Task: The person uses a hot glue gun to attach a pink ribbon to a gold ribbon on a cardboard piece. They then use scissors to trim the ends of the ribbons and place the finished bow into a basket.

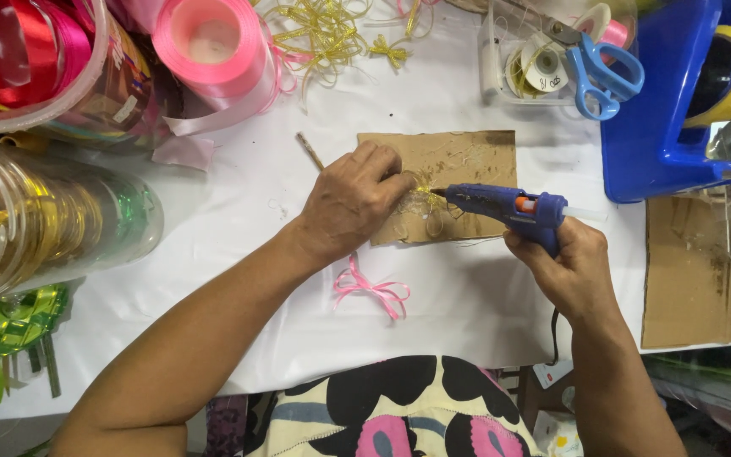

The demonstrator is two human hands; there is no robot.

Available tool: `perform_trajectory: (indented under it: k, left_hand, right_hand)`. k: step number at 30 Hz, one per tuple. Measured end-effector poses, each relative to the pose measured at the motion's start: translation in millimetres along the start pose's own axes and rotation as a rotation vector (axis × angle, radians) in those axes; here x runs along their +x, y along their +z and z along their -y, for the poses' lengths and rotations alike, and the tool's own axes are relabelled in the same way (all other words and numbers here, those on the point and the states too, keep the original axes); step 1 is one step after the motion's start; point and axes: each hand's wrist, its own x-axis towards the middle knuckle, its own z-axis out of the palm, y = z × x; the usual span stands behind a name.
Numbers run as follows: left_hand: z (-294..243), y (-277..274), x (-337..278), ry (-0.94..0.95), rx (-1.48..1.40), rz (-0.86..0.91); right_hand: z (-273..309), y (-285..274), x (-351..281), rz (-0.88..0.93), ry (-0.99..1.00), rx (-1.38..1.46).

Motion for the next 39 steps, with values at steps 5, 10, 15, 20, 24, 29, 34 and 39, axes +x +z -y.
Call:
perform_trajectory:
  k: [5, 10, 15, 20, 24, 29, 34, 39]
  left_hand:
    - [0.7, 0.1, -0.4, 0.002, 0.001, 0.009]
    - [1.3, -0.3, 0.3, -0.001, -0.014, 0.007]
    - [1.9, -0.2, 0.1, -0.002, -0.008, 0.014]
    - [1.5, 0.5, -0.8, 0.001, -0.01, 0.02]
    - [0.8, 0.8, -0.8, -0.006, 0.002, 0.027]
    - [1.7, 1.2, -1.1, -0.002, -0.002, 0.032]
    - [2.7, 4.1, -1.8, 0.004, -0.008, 0.016]
    - [1.7, 2.5, -1.2, 0.001, -0.012, 0.01]
  right_hand:
    - [-0.2, -1.7, 0.2, -0.011, -0.008, 0.001]
    - [-2.4, -1.7, 0.4, -0.008, -0.014, -0.031]
    - [4.6, 0.5, 1.0, -0.024, -0.042, -0.026]
    - [0.6, -0.5, 1.4, -0.025, -0.058, -0.047]
    - [1.0, -1.4, 0.6, -0.014, -0.054, -0.041]
    - [-3.2, -1.9, -0.4, -0.004, -0.047, -0.049]
    - [0.1, -2.6, -1.1, -0.021, -0.047, -0.063]
    - [-3.4, -3.6, 0.6, -0.022, -0.04, -0.07]
